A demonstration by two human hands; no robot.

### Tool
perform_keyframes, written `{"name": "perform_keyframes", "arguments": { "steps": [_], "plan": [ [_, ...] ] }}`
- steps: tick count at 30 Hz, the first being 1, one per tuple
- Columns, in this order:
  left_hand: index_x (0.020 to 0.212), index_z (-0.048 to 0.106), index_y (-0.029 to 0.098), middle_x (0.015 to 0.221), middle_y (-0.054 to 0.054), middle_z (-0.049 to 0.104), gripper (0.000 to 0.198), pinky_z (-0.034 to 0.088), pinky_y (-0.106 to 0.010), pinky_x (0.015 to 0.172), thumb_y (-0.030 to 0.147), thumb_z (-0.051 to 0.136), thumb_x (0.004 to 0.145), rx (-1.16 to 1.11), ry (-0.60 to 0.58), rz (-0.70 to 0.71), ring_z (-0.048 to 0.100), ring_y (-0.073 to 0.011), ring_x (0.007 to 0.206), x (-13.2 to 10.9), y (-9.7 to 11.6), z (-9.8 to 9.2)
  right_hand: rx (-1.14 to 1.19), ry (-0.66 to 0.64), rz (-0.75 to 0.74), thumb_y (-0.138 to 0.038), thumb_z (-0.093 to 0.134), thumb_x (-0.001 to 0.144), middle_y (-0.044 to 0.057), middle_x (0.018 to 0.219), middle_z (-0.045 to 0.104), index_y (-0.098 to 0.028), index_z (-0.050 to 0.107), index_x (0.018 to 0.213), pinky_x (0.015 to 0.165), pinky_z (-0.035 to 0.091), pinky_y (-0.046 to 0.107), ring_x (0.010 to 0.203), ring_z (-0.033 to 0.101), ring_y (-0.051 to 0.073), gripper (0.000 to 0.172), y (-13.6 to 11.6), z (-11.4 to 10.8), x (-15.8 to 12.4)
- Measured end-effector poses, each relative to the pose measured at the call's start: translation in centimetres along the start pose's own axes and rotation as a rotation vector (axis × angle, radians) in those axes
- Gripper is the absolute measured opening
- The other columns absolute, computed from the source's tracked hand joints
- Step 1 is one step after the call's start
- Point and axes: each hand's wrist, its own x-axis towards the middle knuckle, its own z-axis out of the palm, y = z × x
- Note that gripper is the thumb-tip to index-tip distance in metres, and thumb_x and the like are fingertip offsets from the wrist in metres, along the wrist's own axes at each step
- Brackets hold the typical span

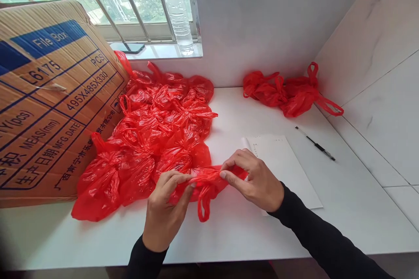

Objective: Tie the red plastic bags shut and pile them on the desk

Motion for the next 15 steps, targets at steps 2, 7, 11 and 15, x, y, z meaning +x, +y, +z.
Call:
{"name": "perform_keyframes", "arguments": {
  "steps": [2,7,11,15],
  "plan": [
    [0.095,0.063,0.026,0.087,0.002,0.062,0.008,0.049,-0.028,0.08,0.019,0.064,0.093,0.01,0.116,-0.052,0.06,-0.0143,0.086,-0.2,-0.6,-0.9,0.044,0.13,0.066,-0.039,0.059,0.099,-0.001,0.087,0.06,-0.027,0.062,0.089,0.08,0.042,0.034,0.084,0.054,0.017,0.016,0.9,-0.7,-0.3],
    [0.128,0.056,0.024,0.123,-0.006,0.062,0.037,0.044,-0.038,0.103,0.021,0.064,0.093,0.017,0.137,-0.071,0.056,-0.0217,0.119,-0.1,-0.1,-1.8,0.246,0.18,0.179,-0.048,0.058,0.098,0.001,0.106,0.062,-0.03,0.056,0.116,0.087,0.046,0.035,0.101,0.058,0.02,0.025,2.1,-1.6,-1.2],
    [0.122,0.062,0.027,0.116,-0.004,0.066,0.034,0.044,-0.04,0.103,0.019,0.066,0.09,-0.006,-0.008,0.027,0.058,-0.0223,0.113,0.6,1.5,-1.0,0.131,-0.063,0.174,-0.047,0.06,0.097,0.001,0.1,0.064,-0.03,0.063,0.117,0.089,0.044,0.037,0.097,0.059,0.021,0.027,0.4,-1.0,-1.1],
    [0.097,0.066,0.026,0.093,0.001,0.066,0.004,0.049,-0.031,0.083,0.025,0.065,0.092,-0.215,0.114,-0.241,0.062,-0.017,0.09,0.6,1.9,-2.0,0.218,0.117,0.145,-0.041,0.058,0.099,0.001,0.093,0.06,-0.027,0.063,0.1,0.08,0.046,0.033,0.087,0.057,0.018,0.015,0.0,-1.8,-1.4]
  ]
}}
